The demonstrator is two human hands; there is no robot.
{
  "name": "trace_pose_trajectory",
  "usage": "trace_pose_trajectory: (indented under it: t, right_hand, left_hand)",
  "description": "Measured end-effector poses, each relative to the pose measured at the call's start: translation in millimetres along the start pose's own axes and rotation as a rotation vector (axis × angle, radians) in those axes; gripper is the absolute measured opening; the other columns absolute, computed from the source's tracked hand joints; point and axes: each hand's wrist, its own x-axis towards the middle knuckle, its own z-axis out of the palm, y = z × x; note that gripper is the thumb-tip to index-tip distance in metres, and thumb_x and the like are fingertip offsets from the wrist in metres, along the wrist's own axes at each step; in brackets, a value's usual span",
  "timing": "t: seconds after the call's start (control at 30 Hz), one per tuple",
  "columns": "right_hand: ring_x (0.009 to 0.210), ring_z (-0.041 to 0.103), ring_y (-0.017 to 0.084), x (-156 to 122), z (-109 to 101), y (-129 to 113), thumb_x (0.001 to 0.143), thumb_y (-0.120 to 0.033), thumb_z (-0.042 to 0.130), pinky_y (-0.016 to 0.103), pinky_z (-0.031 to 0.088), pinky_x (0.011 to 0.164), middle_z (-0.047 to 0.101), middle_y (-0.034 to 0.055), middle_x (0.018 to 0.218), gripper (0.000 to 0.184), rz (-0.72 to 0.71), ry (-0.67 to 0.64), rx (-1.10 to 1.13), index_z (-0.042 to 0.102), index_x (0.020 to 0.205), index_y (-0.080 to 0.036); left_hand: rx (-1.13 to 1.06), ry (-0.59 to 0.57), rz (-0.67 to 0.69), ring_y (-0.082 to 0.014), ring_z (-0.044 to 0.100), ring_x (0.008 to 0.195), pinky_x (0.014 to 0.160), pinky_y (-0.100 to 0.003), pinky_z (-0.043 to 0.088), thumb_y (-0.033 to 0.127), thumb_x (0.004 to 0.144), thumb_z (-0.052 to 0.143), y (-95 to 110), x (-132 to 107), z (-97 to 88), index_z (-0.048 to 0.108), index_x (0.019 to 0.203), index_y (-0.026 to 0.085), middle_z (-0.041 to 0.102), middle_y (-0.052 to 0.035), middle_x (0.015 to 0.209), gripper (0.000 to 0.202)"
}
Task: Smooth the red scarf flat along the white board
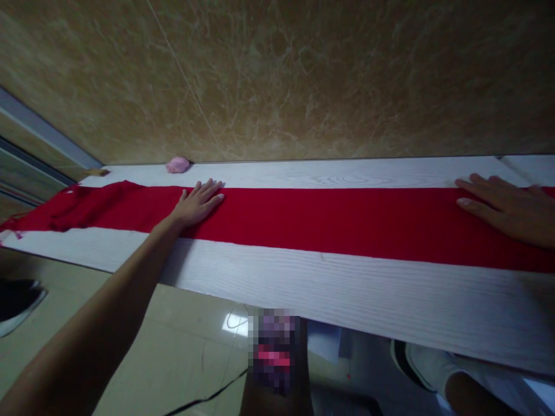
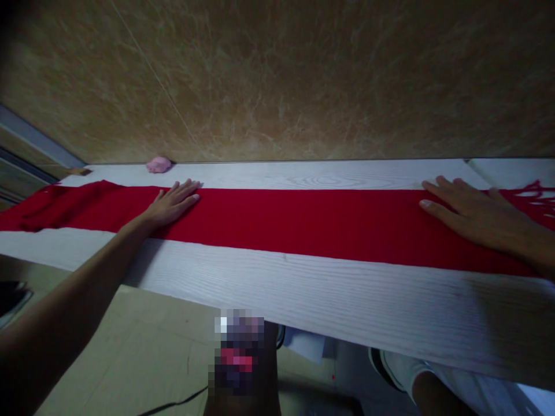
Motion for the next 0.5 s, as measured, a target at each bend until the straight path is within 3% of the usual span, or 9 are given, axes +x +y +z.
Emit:
trace_pose_trajectory:
  t: [0.3,0.5]
  right_hand:
    - [0.166,0.032,0.039,6,9,17,0.091,-0.078,0.021,0.07,0.026,0.133,0.041,0.0175,0.178,0.1,0.001,0.037,0.025,0.048,0.167,-0.018]
    - [0.163,0.039,0.04,16,27,54,0.09,-0.084,0.022,0.064,0.023,0.136,0.045,0.0183,0.176,0.102,-0.007,0.095,0.049,0.052,0.164,-0.021]
  left_hand:
    - [-0.009,-0.022,-0.017,-0.0376,0.01,0.174,0.136,-0.069,0.014,0.066,0.109,0.021,-1,1,-0.5,0.03,0.178,0.034,0.019,-0.0015,0.187,0.077]
    - [-0.001,-0.012,-0.01,-0.0392,0.013,0.173,0.135,-0.071,0.017,0.065,0.11,0.022,-2,2,-0.4,0.031,0.178,0.034,0.021,-0.0027,0.187,0.075]
